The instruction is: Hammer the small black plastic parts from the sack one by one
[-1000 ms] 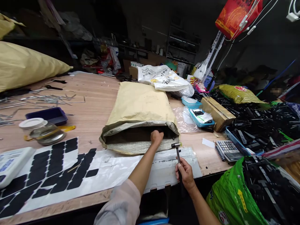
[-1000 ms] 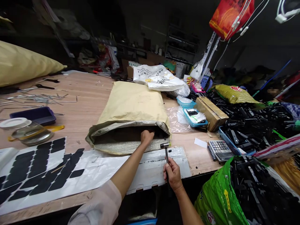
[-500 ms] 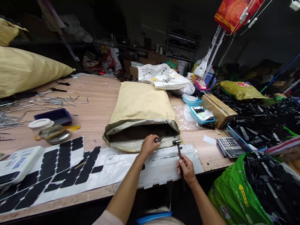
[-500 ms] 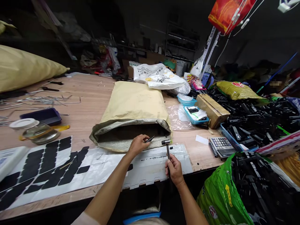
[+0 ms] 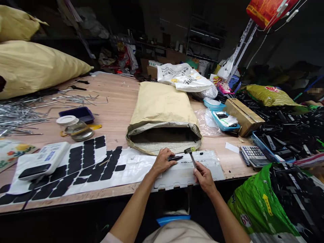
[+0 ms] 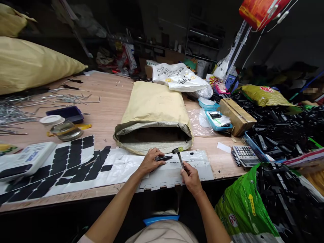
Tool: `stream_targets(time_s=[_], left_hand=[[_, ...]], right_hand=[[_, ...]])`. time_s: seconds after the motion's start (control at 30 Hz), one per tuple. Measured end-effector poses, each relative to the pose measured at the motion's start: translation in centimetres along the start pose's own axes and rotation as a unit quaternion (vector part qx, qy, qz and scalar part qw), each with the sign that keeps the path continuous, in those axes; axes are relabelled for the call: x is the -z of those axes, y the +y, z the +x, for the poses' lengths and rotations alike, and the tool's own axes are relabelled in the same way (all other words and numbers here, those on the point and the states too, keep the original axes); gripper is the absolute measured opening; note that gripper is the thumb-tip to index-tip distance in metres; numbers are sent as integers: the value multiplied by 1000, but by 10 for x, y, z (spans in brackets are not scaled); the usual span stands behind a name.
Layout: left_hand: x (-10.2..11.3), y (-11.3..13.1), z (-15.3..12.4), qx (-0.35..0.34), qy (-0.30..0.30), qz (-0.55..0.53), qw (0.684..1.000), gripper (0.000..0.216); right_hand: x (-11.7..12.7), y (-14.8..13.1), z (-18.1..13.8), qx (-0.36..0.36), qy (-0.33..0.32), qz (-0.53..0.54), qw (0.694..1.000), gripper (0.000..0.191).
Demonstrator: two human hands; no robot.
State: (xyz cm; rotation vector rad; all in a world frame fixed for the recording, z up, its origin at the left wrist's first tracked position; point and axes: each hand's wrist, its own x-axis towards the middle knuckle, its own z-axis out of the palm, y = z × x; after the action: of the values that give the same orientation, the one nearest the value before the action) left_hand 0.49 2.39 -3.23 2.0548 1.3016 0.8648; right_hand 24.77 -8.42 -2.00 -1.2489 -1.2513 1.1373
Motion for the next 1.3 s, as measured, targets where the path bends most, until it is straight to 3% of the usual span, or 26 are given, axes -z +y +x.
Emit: stream_targets(time_s=[0.23, 0.5, 0.8, 1.07, 1.2, 1.3], left_hand=[[-2, -2, 0, 21, 7, -24, 999, 19], [0, 1, 1, 17, -12, -25, 999, 18], [-3, 0, -1, 5, 2, -6, 1000, 16], [-3, 2, -2, -3, -4, -1, 1000, 15], [-3, 1, -2, 2, -2, 5, 1000, 14], [-1, 2, 0, -3, 2, -4, 1000, 15]], right_hand=[[-26, -27, 1, 110, -43, -162, 980, 39], [-36, -19, 8, 117, -59, -238, 962, 40], [-22, -27, 7, 98, -4, -187, 977, 38], [-20, -20, 5, 76, -38, -201, 976, 37], [-11, -14, 12, 56, -9, -137, 989, 36], [-2, -4, 19, -4, 6, -49, 999, 41]])
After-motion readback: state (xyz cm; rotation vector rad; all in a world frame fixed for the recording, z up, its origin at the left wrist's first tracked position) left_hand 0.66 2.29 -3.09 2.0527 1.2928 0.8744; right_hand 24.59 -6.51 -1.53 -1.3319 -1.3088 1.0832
